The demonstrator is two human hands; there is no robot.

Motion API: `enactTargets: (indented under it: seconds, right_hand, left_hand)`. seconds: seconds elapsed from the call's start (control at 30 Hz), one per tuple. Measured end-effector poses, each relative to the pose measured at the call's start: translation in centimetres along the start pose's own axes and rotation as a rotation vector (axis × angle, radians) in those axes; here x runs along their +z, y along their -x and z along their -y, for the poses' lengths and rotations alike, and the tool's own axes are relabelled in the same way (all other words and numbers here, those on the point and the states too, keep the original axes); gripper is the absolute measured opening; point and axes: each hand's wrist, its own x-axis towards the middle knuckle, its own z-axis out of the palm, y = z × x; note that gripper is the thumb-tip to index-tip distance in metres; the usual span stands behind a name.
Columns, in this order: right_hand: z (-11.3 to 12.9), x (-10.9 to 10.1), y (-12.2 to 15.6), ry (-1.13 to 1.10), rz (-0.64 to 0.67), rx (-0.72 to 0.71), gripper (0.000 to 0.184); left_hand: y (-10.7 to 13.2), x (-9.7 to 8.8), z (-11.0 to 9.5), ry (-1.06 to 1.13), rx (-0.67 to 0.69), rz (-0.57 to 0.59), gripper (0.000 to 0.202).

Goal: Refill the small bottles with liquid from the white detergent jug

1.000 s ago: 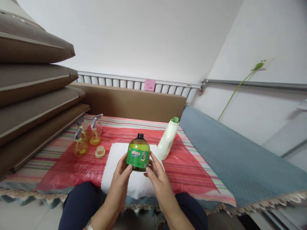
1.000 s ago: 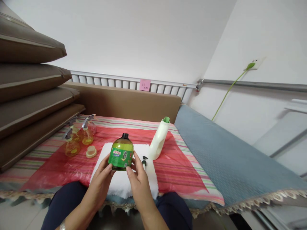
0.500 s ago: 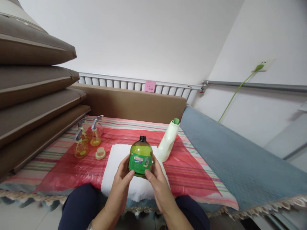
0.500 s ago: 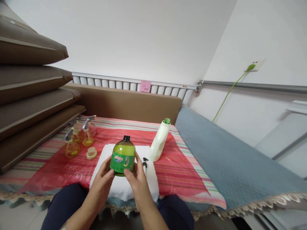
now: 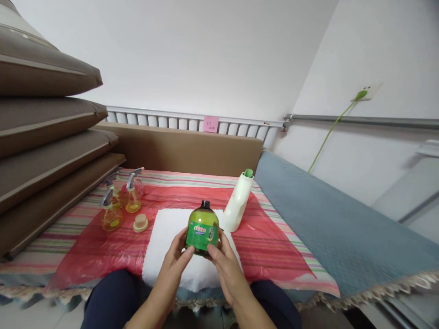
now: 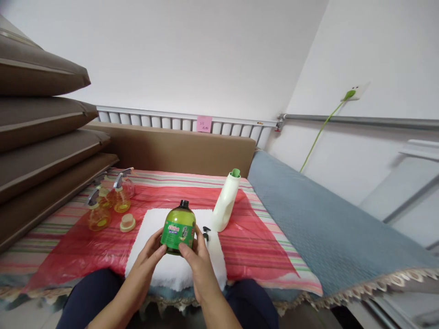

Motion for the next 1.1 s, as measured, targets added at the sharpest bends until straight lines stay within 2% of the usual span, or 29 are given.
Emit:
enactTargets:
  seconds: [0.17,0.27,0.37,0.47,0.53,0.63,0.73,0.8,0.9,1.0,1.1]
  right_hand:
    - [-0.6,-0.2,-0.1,0.117,0.005,-0.087,0.086]
    - [-1.5,-0.5,0.0,0.365,0.016,-0.196,0.091]
    - [-2.3,-0.4,0.5,0.695,-0.003,-0.365,0.087]
    - [-2.9,-0.5,1.2,0.8,0.036,-0.422,0.084]
    - [-3.4,-1.0,1.4,0.754,0.123,-0.375,0.081]
    - [-4.6,-3.2,0.8,0.696,0.204,-0.27,0.057]
    - [-6.0,-7.3,-1.2,0.736,0.042,-0.138,0.036]
    - [-6.6,-10.4,-2.9,0.763,-0.084,-0.074,0.037]
    - [-6.8,-14.3,-5.7,0.827,-0.19,-0.002,0.04]
    - [-6.5,-16.1,-8.4,0.943,-0.246,0.086,0.035]
    - [-6.7,-16.1,-10.7,1.1,-0.261,0.147,0.028]
  left_hand:
    - [-0.8,-0.3,-0.3,-0.05,-0.024,-0.053,0.066]
    - [-1.5,-0.3,-0.3,-0.103,-0.019,-0.061,0.076]
    - [-1.8,-0.4,0.0,-0.17,0.018,-0.103,0.085]
    - [-1.6,-1.0,0.3,-0.21,0.05,-0.114,0.085]
    - [-1.5,-2.0,0.7,-0.226,0.028,-0.106,0.081]
    - [-1.5,-4.0,1.5,-0.176,-0.025,-0.137,0.08]
    - [-1.9,-5.9,2.4,-0.16,-0.035,-0.229,0.078]
    - [-2.3,-6.9,3.1,-0.185,-0.015,-0.283,0.077]
    - [-3.1,-7.6,4.0,-0.22,0.0,-0.314,0.078]
    - [-4.3,-7.8,5.0,-0.242,0.008,-0.307,0.085]
    - [-6.1,-8.1,5.8,-0.294,0.036,-0.253,0.091]
